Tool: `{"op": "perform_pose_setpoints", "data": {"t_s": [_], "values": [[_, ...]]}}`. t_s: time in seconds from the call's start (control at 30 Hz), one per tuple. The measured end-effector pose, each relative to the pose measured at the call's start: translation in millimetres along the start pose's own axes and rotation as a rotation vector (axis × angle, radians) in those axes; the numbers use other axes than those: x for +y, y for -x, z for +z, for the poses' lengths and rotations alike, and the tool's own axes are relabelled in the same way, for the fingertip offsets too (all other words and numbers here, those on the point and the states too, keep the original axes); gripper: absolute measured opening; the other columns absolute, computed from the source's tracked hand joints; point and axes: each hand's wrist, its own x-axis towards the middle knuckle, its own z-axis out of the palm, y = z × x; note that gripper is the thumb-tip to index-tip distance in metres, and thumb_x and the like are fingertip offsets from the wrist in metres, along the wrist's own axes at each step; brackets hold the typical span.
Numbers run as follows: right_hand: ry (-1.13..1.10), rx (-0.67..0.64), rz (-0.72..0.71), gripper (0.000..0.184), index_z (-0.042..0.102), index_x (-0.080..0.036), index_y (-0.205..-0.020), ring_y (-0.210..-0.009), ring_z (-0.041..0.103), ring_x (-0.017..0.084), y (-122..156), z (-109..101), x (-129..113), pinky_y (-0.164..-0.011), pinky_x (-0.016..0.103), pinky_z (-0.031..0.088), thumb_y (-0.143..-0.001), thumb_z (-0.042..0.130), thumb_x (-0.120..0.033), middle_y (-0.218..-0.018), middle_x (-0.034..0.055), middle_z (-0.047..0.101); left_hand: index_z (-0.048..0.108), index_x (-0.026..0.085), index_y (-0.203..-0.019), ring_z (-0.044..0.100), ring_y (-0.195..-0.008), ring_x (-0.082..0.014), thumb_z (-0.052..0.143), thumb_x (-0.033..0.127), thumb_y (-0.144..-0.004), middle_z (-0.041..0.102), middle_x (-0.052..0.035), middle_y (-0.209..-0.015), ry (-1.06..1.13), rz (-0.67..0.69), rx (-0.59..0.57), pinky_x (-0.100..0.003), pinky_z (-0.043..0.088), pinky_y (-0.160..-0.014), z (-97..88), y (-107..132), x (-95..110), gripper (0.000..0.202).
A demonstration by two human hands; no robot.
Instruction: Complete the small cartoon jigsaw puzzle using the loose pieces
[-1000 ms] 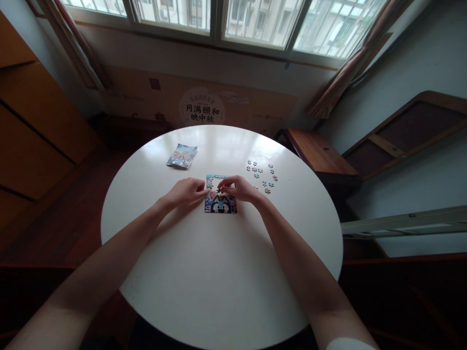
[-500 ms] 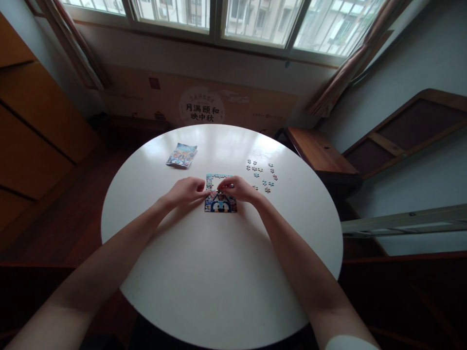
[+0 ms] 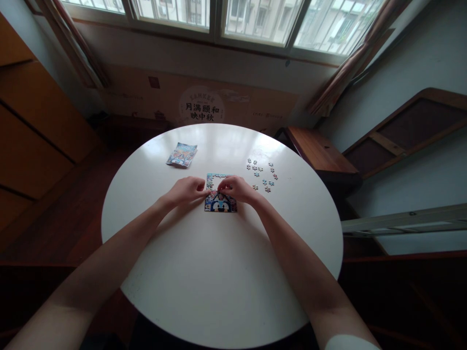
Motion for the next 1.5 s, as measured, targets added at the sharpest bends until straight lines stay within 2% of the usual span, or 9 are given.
{"op": "perform_pose_setpoints", "data": {"t_s": [0.17,0.4,0.57,0.67,0.8,0.97,1.2,1.5], "values": [[0.067,0.031,-0.01,0.008,0.076,-0.018,-0.08,-0.076,0.057,0.014,1.4,-1.4,-3.5,-0.074,0.028,0.04,-0.08,0.069,-0.014,-0.085,0.0042,0.065,0.056,0.02,-0.065,0.047,-0.057,-0.0138,0.054,0.066,-0.08,0.061,-0.001,-0.063,0.01,-0.002,0.006,-0.028,0.023,-0.055,2.0,-1.0,-2.2,0.049],[0.07,0.021,-0.019,0.011,0.074,-0.018,-0.077,-0.076,0.057,0.014,0.7,-1.8,1.0,-0.076,0.03,0.041,-0.079,0.067,-0.01,-0.082,0.0038,0.064,0.052,0.02,-0.064,0.046,-0.056,-0.0131,0.054,0.066,-0.08,0.06,-0.0002,-0.062,0.01,0.006,0.002,-0.028,0.022,-0.054,1.1,-0.6,-2.1,0.049],[-0.016,0.141,-0.03,0.009,0.072,-0.016,-0.08,-0.073,0.058,0.014,6.9,-22.7,7.4,-0.073,0.029,0.045,-0.082,0.064,-0.016,-0.082,0.0054,0.064,0.051,0.02,-0.064,0.046,-0.056,-0.0133,0.053,0.067,-0.08,0.059,-0.0001,-0.062,0.017,0.004,-0.005,-0.028,0.022,-0.054,-1.1,0.2,0.6,0.05],[-0.014,0.168,0.063,0.011,0.071,-0.015,-0.085,-0.066,0.055,0.013,19.3,-32.0,9.4,-0.066,0.027,0.043,-0.084,0.061,-0.021,-0.074,0.0039,0.063,0.051,0.02,-0.063,0.045,-0.056,-0.0132,0.054,0.065,-0.08,0.059,0.0001,-0.062,0.017,-0.002,-0.014,-0.029,0.022,-0.054,-2.3,0.8,2.6,0.048],[0.031,0.135,0.167,0.015,0.068,-0.016,-0.09,-0.057,0.049,0.012,39.4,-21.4,13.0,-0.058,0.025,0.036,-0.087,0.055,-0.023,-0.064,0.0,0.058,0.05,0.02,-0.063,0.045,-0.056,-0.013,0.054,0.063,-0.08,0.058,0.0002,-0.062,0.013,0.002,-0.008,-0.029,0.022,-0.054,-2.5,1.3,3.2,0.047],[0.035,0.209,0.192,0.012,0.067,-0.018,-0.088,-0.057,0.049,0.011,51.8,-2.6,16.5,-0.059,0.024,0.033,-0.085,0.057,-0.024,-0.066,-0.0006,0.061,0.048,0.02,-0.062,0.045,-0.056,-0.013,0.053,0.065,-0.08,0.058,0.0,-0.062,0.009,0.007,-0.008,-0.028,0.022,-0.054,-1.9,1.4,1.8,0.049],[0.082,0.167,0.126,0.011,0.068,-0.019,-0.089,-0.059,0.05,0.012,54.1,-3.4,17.0,-0.064,0.025,0.034,-0.086,0.057,-0.02,-0.066,-0.001,0.062,0.051,0.02,-0.063,0.045,-0.056,-0.0135,0.053,0.062,-0.081,0.057,-0.0005,-0.062,-0.002,0.023,0.003,-0.028,0.022,-0.054,-2.4,1.9,2.6,0.046],[0.066,0.159,0.115,0.012,0.068,-0.019,-0.09,-0.059,0.049,0.011,54.9,-3.0,20.0,-0.063,0.024,0.033,-0.086,0.058,-0.021,-0.065,-0.0014,0.062,0.052,0.02,-0.062,0.045,-0.057,-0.0141,0.053,0.058,-0.082,0.059,-0.0015,-0.065,-0.022,0.017,-0.01,-0.028,0.024,-0.054,-4.1,2.4,5.0,0.043]]}}
